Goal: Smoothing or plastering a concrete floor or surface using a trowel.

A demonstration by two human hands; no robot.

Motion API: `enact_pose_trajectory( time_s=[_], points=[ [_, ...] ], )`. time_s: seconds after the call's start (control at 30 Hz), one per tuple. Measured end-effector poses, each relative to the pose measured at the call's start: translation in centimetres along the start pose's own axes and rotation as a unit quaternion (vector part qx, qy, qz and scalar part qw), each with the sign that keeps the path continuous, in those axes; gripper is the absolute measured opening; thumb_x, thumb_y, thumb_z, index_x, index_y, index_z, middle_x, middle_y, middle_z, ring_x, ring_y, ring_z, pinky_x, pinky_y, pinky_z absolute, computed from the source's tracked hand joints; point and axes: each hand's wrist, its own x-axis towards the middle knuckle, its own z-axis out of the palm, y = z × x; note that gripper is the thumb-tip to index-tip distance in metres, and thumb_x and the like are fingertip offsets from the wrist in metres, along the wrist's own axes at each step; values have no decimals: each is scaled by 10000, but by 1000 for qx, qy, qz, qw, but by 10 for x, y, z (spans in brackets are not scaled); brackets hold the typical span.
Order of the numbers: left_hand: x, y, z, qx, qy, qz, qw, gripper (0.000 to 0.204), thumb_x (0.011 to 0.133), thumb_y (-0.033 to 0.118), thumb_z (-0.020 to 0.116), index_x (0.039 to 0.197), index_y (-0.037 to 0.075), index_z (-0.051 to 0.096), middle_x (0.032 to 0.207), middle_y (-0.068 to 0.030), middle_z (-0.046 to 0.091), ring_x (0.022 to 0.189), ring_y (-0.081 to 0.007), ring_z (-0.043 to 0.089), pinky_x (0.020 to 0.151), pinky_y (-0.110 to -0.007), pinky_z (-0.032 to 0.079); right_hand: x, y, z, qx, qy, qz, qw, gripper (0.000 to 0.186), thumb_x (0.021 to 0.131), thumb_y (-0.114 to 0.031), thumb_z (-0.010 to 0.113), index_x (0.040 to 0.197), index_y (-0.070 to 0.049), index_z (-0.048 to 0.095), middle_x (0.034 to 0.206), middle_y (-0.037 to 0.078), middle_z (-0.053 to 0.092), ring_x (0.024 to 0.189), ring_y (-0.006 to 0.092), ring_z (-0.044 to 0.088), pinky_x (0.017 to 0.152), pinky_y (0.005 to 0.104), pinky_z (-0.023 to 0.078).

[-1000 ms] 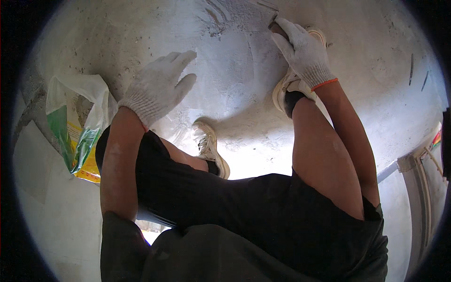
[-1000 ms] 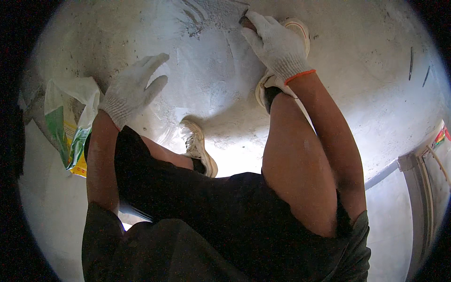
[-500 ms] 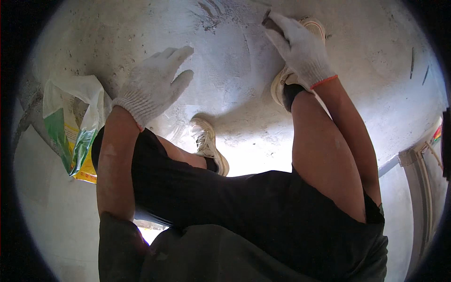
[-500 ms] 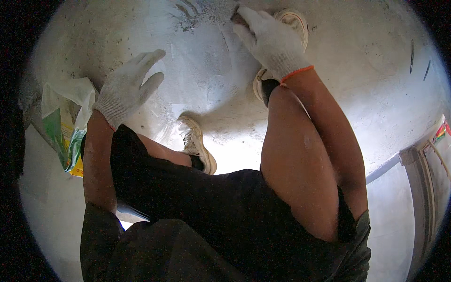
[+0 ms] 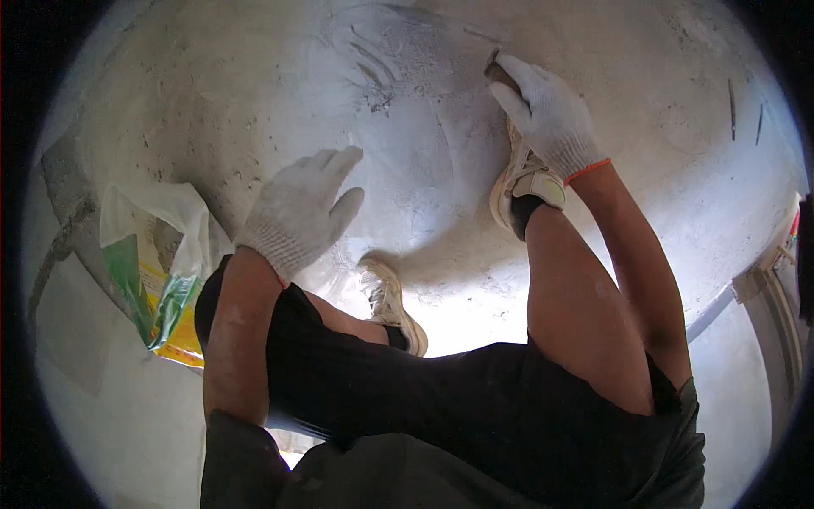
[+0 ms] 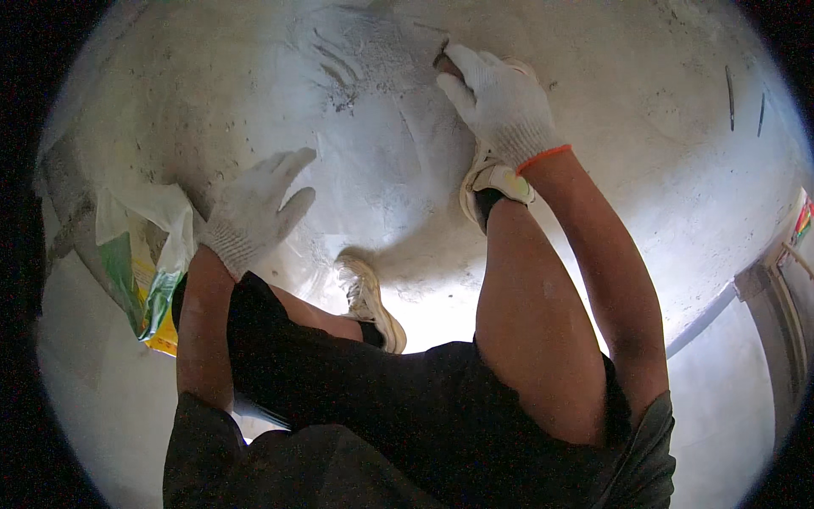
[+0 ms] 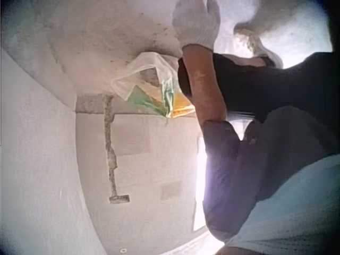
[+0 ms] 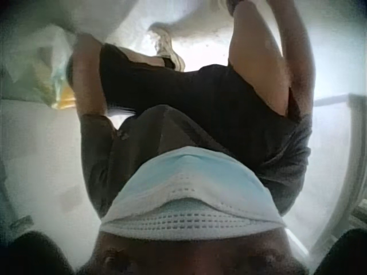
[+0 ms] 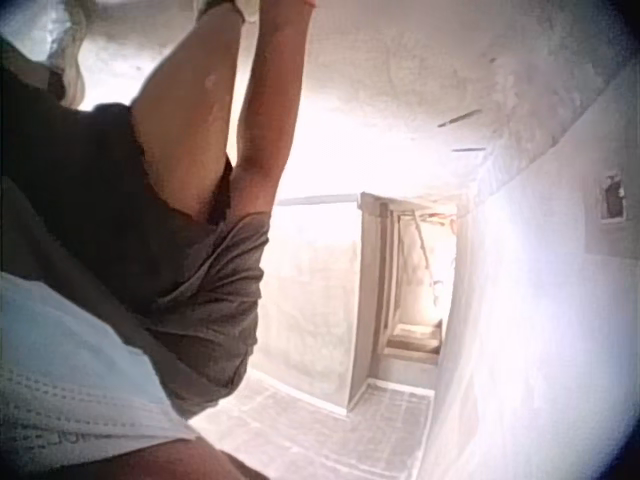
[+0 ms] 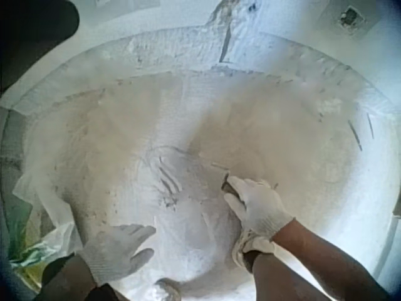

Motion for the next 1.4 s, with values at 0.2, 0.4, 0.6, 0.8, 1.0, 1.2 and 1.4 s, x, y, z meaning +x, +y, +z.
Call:
enact_pose_trajectory(
  time_s=[0.2, 0.4, 0.6, 0.8, 1.0, 1.2, 1.4],
  points=[
    [7, 0, -9, 42, -59, -30, 997, 462, 947, 262, 588, 1348, 49, 501, 1242, -184, 598, 1112, -354, 598, 968, -442, 482, -40, 2, 6, 71, -25, 17, 997, 397, 977, -369, 550, 1277, -109, 558, 1082, 135, 657, 995, 350, 642, 849, 442, 517],
    [6, 2, -6, 54, -70, -37, 995, 466, 959, 268, 576, 1363, 53, 488, 1240, -175, 600, 1117, -347, 597, 972, -435, 485, -37, -4, 2, 67, -56, 40, 995, 392, 981, -383, 540, 1273, -123, 566, 1097, 129, 659, 1010, 343, 641, 837, 443, 525],
    [7, 1, 0, 58, 7, 8, 998, 410, 902, 243, 608, 1259, 53, 545, 1067, -162, 637, 970, -343, 631, 876, -457, 508, -15, 10, -5, 7, 9, 15, 1000, 403, 977, -386, 541, 1280, -122, 570, 1109, 126, 666, 993, 346, 654, 835, 441, 531],
    [9, 6, -7, 53, -67, -29, 996, 448, 956, 268, 577, 1343, 56, 503, 1228, -172, 608, 1089, -341, 614, 951, -439, 498, -31, 19, -5, 19, 24, -7, 1000, 403, 973, -382, 549, 1266, -108, 578, 1083, 141, 668, 985, 355, 653, 831, 436, 531],
    [9, 2, -1, 61, -59, -8, 996, 450, 943, 249, 598, 1336, 53, 505, 1212, -177, 612, 1069, -343, 620, 928, -436, 509, -42, -7, -4, 73, -48, 22, 996, 380, 974, -356, 558, 1249, -95, 581, 1073, 157, 665, 976, 353, 648, 822, 434, 525],
    [6, 3, 5, 41, 5, 21, 999, 391, 893, 221, 611, 1241, 54, 550, 1024, -157, 631, 952, -338, 631, 853, -449, 513, -34, -15, -5, 67, -51, 6, 996, 381, 971, -346, 565, 1266, -106, 576, 1065, 155, 670, 967, 342, 655, 819, 443, 524],
    [5, 4, 2, 44, 16, 29, 998, 387, 891, 218, 614, 1235, 52, 553, 1002, -154, 636, 939, -335, 635, 851, -444, 515, -52, 17, -6, 123, 22, 42, 991, 403, 945, -310, 622, 1273, -79, 595, 1163, 173, 665, 1022, 348, 657, 865, 403, 526]
  ],
)
